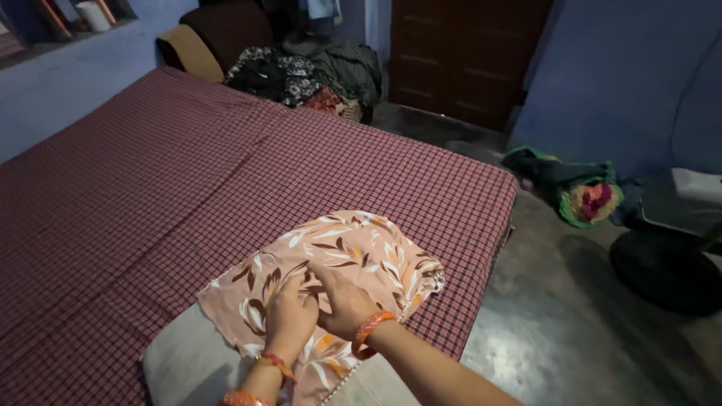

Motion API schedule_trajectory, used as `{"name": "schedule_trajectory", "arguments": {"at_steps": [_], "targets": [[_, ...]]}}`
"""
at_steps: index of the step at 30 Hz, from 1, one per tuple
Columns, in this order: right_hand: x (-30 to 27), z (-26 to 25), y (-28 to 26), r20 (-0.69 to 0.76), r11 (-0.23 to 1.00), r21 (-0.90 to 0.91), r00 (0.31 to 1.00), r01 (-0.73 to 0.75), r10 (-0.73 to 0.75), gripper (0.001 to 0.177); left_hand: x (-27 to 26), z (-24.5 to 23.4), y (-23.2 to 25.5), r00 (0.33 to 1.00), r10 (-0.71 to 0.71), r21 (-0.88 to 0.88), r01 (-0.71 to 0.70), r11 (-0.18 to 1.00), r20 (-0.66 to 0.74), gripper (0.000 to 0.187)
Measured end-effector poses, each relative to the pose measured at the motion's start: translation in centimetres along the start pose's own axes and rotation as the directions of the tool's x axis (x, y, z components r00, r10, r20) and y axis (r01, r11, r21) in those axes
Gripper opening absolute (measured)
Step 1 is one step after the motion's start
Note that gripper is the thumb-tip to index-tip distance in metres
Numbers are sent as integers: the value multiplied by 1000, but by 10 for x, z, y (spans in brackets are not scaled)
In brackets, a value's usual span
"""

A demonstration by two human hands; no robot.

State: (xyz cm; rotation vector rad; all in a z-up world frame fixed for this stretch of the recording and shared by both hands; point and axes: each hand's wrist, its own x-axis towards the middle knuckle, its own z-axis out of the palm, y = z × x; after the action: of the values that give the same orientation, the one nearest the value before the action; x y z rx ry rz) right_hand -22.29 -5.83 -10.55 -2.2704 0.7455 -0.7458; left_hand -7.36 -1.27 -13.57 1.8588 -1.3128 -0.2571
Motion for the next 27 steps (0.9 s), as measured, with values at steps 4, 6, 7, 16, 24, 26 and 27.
{"name": "schedule_trajectory", "arguments": {"at_steps": [4,6,7,16,24,26,27], "targets": [[-6,38,27,-21,998,60,1000,-20,21,80,-2,23,-40,999,17,35,-18,999,29,43],[-5,55,37,-22,997,58,999,-44,45,80,0,32,-63,996,13,25,-16,1000,86,45],[-5,62,44,-20,996,43,997,-72,73,80,2,39,-74,993,15,17,-17,1000,115,46],[-24,114,94,-84,955,-97,959,-279,271,68,7,103,-151,901,381,-33,-383,923,206,55],[-24,157,108,-147,893,-255,928,-371,343,91,23,60,-132,830,388,218,-498,840,401,68],[-23,175,107,-199,876,-326,932,-355,303,96,22,52,-137,824,395,227,-510,830,406,71],[-21,185,106,-215,861,-346,925,-372,314,90,23,48,-141,824,403,225,-514,828,399,74]]}}
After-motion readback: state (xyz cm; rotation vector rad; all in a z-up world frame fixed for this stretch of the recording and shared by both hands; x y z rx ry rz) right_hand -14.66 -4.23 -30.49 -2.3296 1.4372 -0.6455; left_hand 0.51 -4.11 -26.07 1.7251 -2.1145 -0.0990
